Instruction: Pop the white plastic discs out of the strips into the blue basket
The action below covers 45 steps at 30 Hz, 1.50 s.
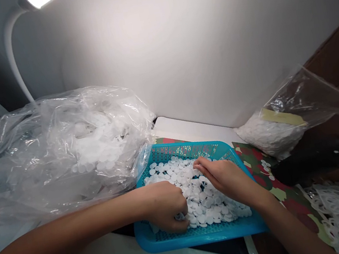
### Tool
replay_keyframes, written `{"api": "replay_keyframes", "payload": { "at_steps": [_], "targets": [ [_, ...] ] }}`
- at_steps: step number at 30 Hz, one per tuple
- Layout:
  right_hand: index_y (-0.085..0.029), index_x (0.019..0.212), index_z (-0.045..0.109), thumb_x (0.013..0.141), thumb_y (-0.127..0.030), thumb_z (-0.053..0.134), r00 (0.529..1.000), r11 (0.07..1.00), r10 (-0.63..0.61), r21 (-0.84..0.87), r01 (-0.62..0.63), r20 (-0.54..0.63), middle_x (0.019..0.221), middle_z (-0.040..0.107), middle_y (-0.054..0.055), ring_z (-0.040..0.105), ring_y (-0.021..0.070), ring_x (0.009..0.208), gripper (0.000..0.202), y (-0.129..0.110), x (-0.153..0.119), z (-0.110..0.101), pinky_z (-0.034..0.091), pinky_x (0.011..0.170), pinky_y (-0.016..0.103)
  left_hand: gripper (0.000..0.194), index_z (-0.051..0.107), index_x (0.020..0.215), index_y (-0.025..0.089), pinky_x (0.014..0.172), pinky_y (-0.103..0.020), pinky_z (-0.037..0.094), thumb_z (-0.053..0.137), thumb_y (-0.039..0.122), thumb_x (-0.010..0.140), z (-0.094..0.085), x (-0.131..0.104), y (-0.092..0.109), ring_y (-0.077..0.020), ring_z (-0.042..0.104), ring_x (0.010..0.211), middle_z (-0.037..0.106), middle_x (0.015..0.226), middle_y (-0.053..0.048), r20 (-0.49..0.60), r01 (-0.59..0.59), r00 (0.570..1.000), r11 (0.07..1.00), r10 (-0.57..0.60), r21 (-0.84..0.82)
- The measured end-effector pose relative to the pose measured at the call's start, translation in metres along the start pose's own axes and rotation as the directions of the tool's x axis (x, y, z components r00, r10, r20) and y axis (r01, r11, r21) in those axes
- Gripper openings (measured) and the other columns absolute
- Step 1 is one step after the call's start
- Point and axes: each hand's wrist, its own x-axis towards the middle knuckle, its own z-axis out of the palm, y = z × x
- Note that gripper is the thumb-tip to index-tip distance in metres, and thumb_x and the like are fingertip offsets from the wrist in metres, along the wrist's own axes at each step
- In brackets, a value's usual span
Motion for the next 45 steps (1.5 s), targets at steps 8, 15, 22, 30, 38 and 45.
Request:
{"api": "replay_keyframes", "payload": {
  "at_steps": [8, 15, 22, 30, 38, 45],
  "targets": [
    [-0.029, 0.128, 0.031, 0.089, -0.022, 0.038, 0.998, 0.995, -0.036, 0.092, 0.04, -0.043, 0.099, 0.059, 0.004, 0.059, 0.0193, 0.079, 0.041, -0.0033, -0.001, -0.0014, 0.045, 0.063, 0.03, 0.025, 0.066, 0.058, 0.018, 0.039, -0.027, 0.024, 0.053, 0.032, 0.074, 0.0001, -0.0003, 0.0, -0.0126, 0.043, 0.036, 0.06, 0.047, -0.003, -0.022, -0.009, 1.0, 1.0, 0.008, -0.01],
    [-0.027, 0.119, 0.042, 0.082, -0.006, 0.041, 0.981, 0.947, -0.185, 0.257, 0.192, -0.049, 0.126, 0.041, 0.006, 0.049, 0.018, 0.107, 0.043, -0.0047, 0.0004, 0.0021, 0.043, 0.087, 0.033, 0.024, 0.067, 0.062, 0.019, 0.04, -0.027, 0.023, 0.053, 0.033, 0.074, 0.0006, 0.0001, -0.002, -0.0126, 0.042, 0.038, 0.062, 0.05, -0.003, 0.001, -0.002, 1.0, 1.0, 0.002, -0.024],
    [-0.024, 0.104, 0.051, 0.083, -0.012, 0.044, 0.981, 0.945, -0.175, 0.266, 0.192, -0.085, 0.105, 0.056, 0.004, 0.055, 0.0171, 0.094, 0.025, -0.0041, 0.0, 0.0021, 0.045, 0.078, 0.031, 0.022, 0.068, 0.063, 0.019, 0.04, -0.026, 0.023, 0.055, 0.033, 0.074, -0.0046, 0.0005, -0.0033, -0.012, 0.041, 0.039, 0.061, 0.05, -0.002, 0.027, 0.019, 0.999, 0.998, -0.017, -0.053],
    [-0.023, 0.109, 0.05, 0.075, -0.031, 0.058, 0.959, 0.961, -0.233, 0.19, 0.202, 0.16, 0.113, 0.047, 0.007, 0.044, 0.0229, 0.103, 0.036, -0.0021, -0.0077, -0.0026, 0.039, 0.086, 0.037, 0.02, 0.066, 0.062, 0.02, 0.038, -0.025, 0.021, 0.055, 0.033, 0.073, 0.0025, -0.0003, -0.0067, -0.0114, 0.039, 0.036, 0.057, 0.045, -0.001, -0.022, -0.002, 1.0, 0.999, 0.001, -0.047],
    [-0.017, 0.092, 0.053, 0.079, -0.019, 0.049, 0.958, 0.971, -0.221, 0.139, 0.197, 0.183, 0.091, 0.052, 0.007, 0.049, 0.0184, 0.083, 0.013, -0.0033, -0.0048, 0.0036, 0.041, 0.069, 0.028, 0.025, 0.064, 0.06, 0.02, 0.039, -0.025, 0.021, 0.051, 0.033, 0.075, -0.0011, 0.0012, -0.0076, -0.0123, 0.04, 0.038, 0.057, 0.047, -0.002, 0.008, -0.041, 0.999, 0.999, 0.041, -0.007],
    [-0.017, 0.095, 0.053, 0.081, -0.021, 0.048, 0.954, 0.963, -0.233, 0.182, 0.2, 0.187, 0.091, 0.053, 0.006, 0.05, 0.0181, 0.082, 0.016, 0.0018, -0.0028, 0.005, 0.041, 0.069, 0.027, 0.026, 0.061, 0.056, 0.019, 0.039, -0.025, 0.019, 0.051, 0.033, 0.076, 0.002, 0.0001, -0.0084, -0.0117, 0.04, 0.038, 0.056, 0.045, -0.001, -0.007, -0.057, 0.998, 0.998, 0.056, 0.0]
  ]
}}
